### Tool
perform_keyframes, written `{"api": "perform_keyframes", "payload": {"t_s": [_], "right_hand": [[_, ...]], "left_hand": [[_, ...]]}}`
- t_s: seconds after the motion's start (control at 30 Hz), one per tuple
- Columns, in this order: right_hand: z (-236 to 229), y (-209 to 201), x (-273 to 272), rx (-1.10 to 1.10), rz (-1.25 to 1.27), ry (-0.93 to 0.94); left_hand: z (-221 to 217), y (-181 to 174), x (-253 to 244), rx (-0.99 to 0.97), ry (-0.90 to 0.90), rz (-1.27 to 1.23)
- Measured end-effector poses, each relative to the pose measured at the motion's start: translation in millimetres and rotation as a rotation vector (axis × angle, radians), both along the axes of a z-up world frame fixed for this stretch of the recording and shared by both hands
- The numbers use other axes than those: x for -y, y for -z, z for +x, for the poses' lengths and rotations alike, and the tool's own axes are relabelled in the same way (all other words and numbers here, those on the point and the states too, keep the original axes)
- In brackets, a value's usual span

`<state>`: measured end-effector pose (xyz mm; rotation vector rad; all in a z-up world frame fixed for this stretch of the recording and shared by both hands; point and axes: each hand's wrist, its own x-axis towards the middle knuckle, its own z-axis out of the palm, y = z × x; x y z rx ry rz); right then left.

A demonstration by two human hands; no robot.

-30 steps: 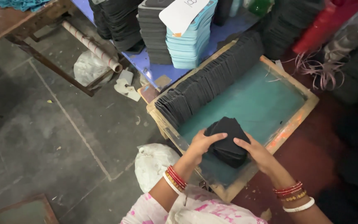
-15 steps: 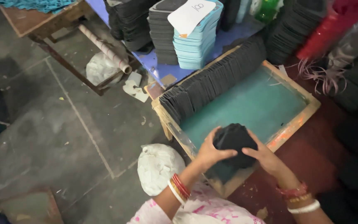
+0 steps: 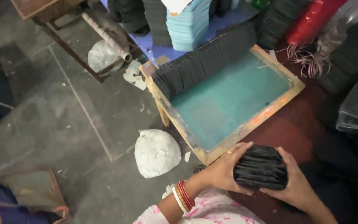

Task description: The person repeatedly picks up black fabric pieces from a pile, aligns them, and places them into a wooden tray. The person continues stacking the pieces one by one into the tray throughout the clip.

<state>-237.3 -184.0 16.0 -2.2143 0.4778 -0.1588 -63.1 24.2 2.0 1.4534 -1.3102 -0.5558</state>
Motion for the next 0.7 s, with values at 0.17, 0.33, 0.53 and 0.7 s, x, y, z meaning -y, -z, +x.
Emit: {"api": "perform_keyframes", "payload": {"t_s": [0.17,0.33,0.53,0.7], "right_hand": [[-5,37,1,-0.019,-0.242,-0.233],[-31,55,11,0.124,-0.045,-0.227],[-4,84,-7,0.34,-0.115,-0.207],[-6,37,-15,0.343,-0.115,-0.2]], "left_hand": [[-21,41,-1,0.118,-0.065,0.072],[-38,56,-6,0.061,-0.122,0.061],[-59,49,23,0.1,-0.274,0.092],[-54,39,16,0.039,-0.32,0.086]]}}
